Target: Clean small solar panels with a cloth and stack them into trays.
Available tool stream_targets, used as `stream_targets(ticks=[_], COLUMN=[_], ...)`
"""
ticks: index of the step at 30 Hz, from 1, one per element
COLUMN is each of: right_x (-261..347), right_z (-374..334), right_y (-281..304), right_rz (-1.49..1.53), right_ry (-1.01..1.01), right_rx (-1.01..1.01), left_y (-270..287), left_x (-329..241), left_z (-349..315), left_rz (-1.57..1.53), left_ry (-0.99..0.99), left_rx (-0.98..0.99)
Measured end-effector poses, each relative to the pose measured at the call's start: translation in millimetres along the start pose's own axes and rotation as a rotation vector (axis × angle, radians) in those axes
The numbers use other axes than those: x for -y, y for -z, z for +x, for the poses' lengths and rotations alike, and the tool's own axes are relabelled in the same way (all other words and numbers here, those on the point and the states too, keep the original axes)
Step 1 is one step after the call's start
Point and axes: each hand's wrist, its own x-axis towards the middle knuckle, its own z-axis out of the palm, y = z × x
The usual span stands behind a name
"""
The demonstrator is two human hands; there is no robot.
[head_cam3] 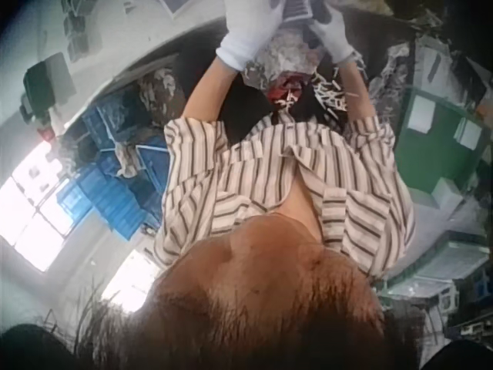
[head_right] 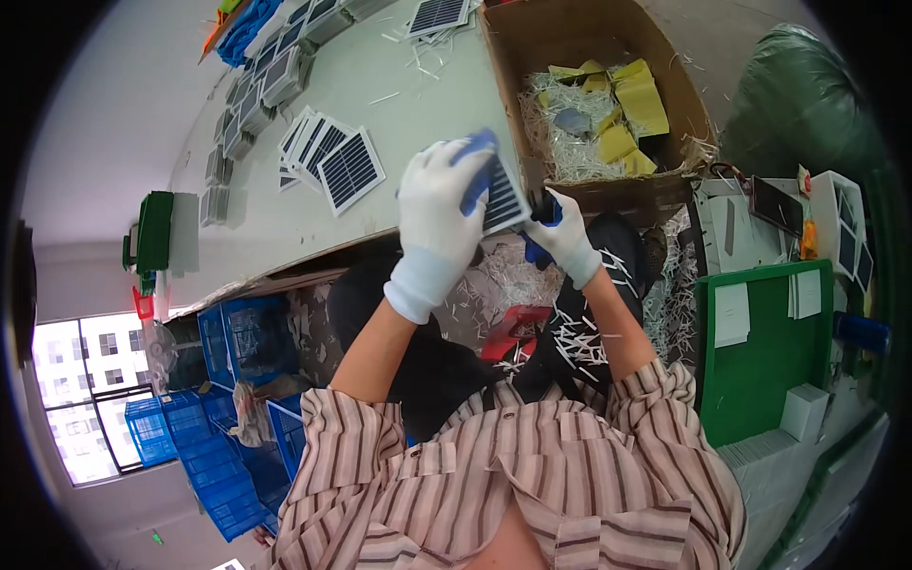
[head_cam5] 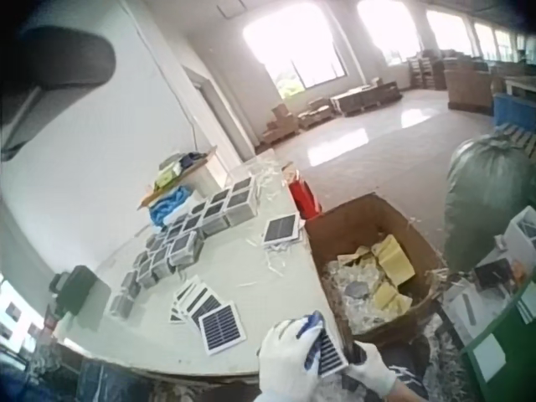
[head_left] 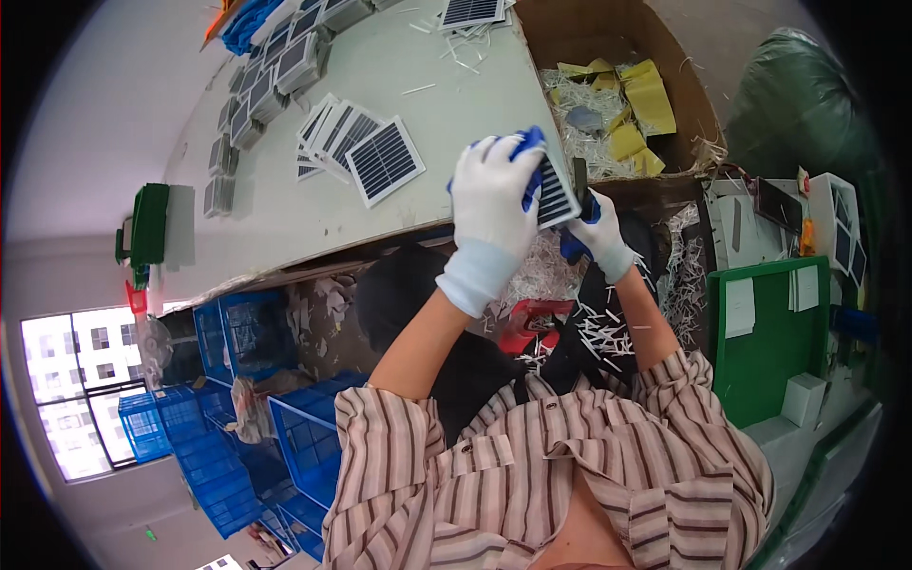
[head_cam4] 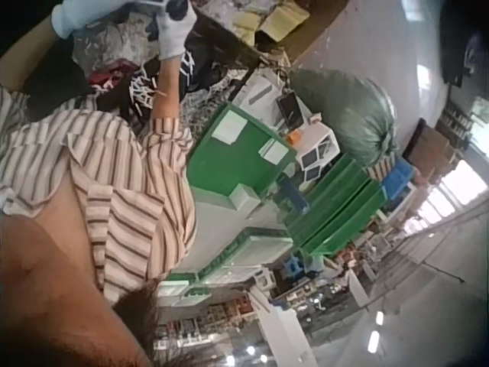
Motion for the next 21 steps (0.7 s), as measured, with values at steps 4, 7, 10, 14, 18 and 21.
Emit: stream_targets(ticks=[4, 7, 10, 14, 18, 21], right_x=[10.2, 13.6, 17.8, 10.5, 32.7, 57.1], right_z=[3.5, 3.3, -2.9, -30.6, -54.3, -93.3], right_y=[1.9, -1.8, -6.3, -1.2, 14.0, 39.8], right_rz=[-0.085, -0.012, -0.065, -0.033, 0.054, -0.148], right_ry=[0.046, 0.076, 0.115, 0.039, 0.191, 0.066], right_rx=[-0.003, -0.016, -0.027, -0.287, -0.526, -0.710], left_y=[-10.1, -12.7, -16.6, -25.9, -27.5, -26.7], left_x=[5.8, 3.4, 3.8, 9.9, 13.9, 13.0], left_z=[-5.3, -0.6, 5.8, 6.6, 4.7, 7.6], left_rz=[-0.096, -0.051, -0.011, -0.018, -0.087, -0.060], left_ry=[-0.002, 0.042, -0.015, -0.043, -0.092, -0.119], left_rx=[-0.102, -0.114, -0.119, -0.091, -0.157, -0.182])
